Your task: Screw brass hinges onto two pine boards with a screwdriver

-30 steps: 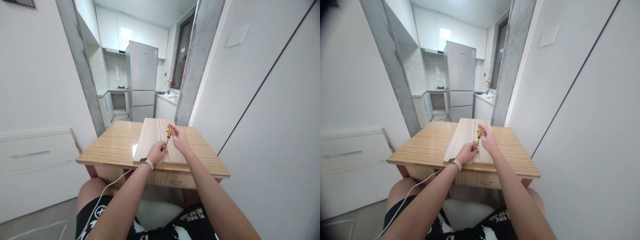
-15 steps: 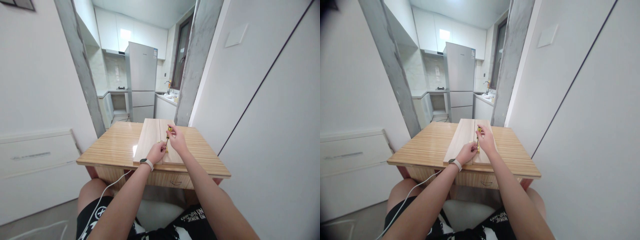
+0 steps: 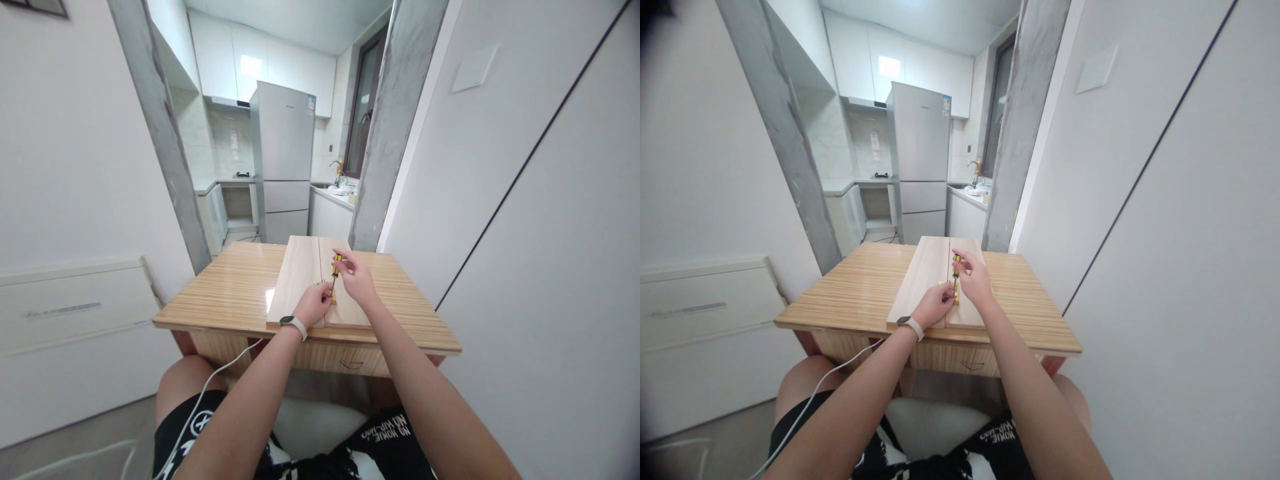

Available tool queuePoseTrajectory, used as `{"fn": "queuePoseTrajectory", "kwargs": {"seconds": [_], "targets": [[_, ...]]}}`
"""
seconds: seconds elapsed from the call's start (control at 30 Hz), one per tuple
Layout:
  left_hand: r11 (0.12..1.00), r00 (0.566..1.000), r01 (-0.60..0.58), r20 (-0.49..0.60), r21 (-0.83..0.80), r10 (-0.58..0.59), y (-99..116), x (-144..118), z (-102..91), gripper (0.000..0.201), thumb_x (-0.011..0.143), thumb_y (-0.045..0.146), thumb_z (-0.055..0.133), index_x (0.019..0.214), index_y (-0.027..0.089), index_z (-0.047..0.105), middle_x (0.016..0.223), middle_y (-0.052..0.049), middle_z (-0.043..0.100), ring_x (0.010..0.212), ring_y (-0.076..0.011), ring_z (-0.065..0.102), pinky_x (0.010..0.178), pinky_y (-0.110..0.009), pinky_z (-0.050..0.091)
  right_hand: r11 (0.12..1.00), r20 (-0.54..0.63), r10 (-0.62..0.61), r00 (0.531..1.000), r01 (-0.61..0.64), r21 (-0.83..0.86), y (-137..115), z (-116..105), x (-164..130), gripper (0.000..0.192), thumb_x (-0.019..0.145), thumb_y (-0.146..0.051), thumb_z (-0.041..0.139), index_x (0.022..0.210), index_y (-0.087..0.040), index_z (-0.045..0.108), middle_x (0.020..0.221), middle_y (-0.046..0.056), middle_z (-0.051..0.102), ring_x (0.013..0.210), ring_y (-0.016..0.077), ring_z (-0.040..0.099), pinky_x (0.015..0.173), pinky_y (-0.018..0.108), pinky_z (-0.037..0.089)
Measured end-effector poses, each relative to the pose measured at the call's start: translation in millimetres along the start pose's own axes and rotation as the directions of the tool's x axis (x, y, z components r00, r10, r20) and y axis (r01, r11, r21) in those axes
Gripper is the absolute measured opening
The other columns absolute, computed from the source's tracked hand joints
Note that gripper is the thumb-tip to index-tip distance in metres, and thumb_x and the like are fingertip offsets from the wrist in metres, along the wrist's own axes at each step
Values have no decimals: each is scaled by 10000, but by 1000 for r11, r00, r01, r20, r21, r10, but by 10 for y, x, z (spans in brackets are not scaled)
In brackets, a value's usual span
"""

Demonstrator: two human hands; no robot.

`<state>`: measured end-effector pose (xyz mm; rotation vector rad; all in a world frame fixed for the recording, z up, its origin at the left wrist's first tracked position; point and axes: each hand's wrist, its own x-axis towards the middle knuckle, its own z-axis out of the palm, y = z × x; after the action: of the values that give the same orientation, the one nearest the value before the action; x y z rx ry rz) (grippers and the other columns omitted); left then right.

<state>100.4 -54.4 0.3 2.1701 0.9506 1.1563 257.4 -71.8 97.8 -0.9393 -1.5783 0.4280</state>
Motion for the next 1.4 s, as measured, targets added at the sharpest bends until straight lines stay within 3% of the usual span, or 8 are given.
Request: {"fn": "queuePoseTrajectory", "kwargs": {"seconds": [0.17,0.27,0.5,0.67,0.77,1.0,1.13,1.4], "targets": [[1000,1000,-10,-5,-8,10,0,-6,0,243,863,62,636,1050,201,706,883,-26,737,827,-172,680,781,-266,514,977,-125,-84,989,57,-203,-36,10,-20,348,901,-400,717,1209,-239,742,997,69,730,880,239,674,872,422,590],[1000,1000,-12,-6,-15,12,-6,-3,3,236,866,63,631,1048,196,703,875,-28,734,824,-174,681,780,-269,516,974,-154,-95,983,60,-218,-13,23,-29,346,899,-412,723,1194,-232,733,1024,80,723,905,249,672,855,419,595],[1000,1000,-2,-11,-17,2,-24,1,11,251,855,58,648,1052,203,706,883,-27,741,829,-175,690,798,-274,524,999,-12,-29,1000,29,-29,-17,31,-55,437,994,-384,590,1415,-275,635,1358,107,691,1068,251,738,916,419,604],[1000,1000,-9,-13,-24,8,-38,-3,15,250,857,65,650,1056,205,707,877,-25,739,817,-173,686,781,-270,520,999,81,-17,997,20,-31,-90,-25,-44,420,1056,-370,453,1416,-271,645,1277,96,738,1168,250,723,1021,455,567],[1000,1000,-7,-6,-24,7,-37,-2,12,239,858,63,645,1047,198,704,883,-29,740,811,-171,685,767,-267,516,999,128,-30,991,34,-31,-98,-43,-9,404,1048,-352,448,1376,-275,672,1290,84,733,1097,237,741,1023,463,565],[1000,1000,-1,-5,-29,1,-50,-2,19,261,857,65,646,1070,203,708,892,-31,748,829,-175,694,783,-272,531,985,-40,-61,997,54,-165,-81,0,11,327,943,-375,630,1226,-239,720,999,63,741,881,227,703,873,411,602],[1000,1000,2,-9,-24,-2,-53,-3,21,271,861,66,638,1083,202,711,898,-32,751,839,-175,698,803,-279,540,987,-113,-55,992,37,-155,-66,38,0,322,905,-419,700,1160,-222,696,990,71,729,876,235,703,830,401,612],[1000,1000,13,-2,-20,-13,-26,-8,8,264,864,68,628,1081,195,707,889,-34,742,832,-175,689,790,-277,535,998,5,-15,1000,16,-68,-60,1,-10,356,1001,-411,572,1289,-247,702,1184,98,764,1065,259,757,966,436,590]]}}
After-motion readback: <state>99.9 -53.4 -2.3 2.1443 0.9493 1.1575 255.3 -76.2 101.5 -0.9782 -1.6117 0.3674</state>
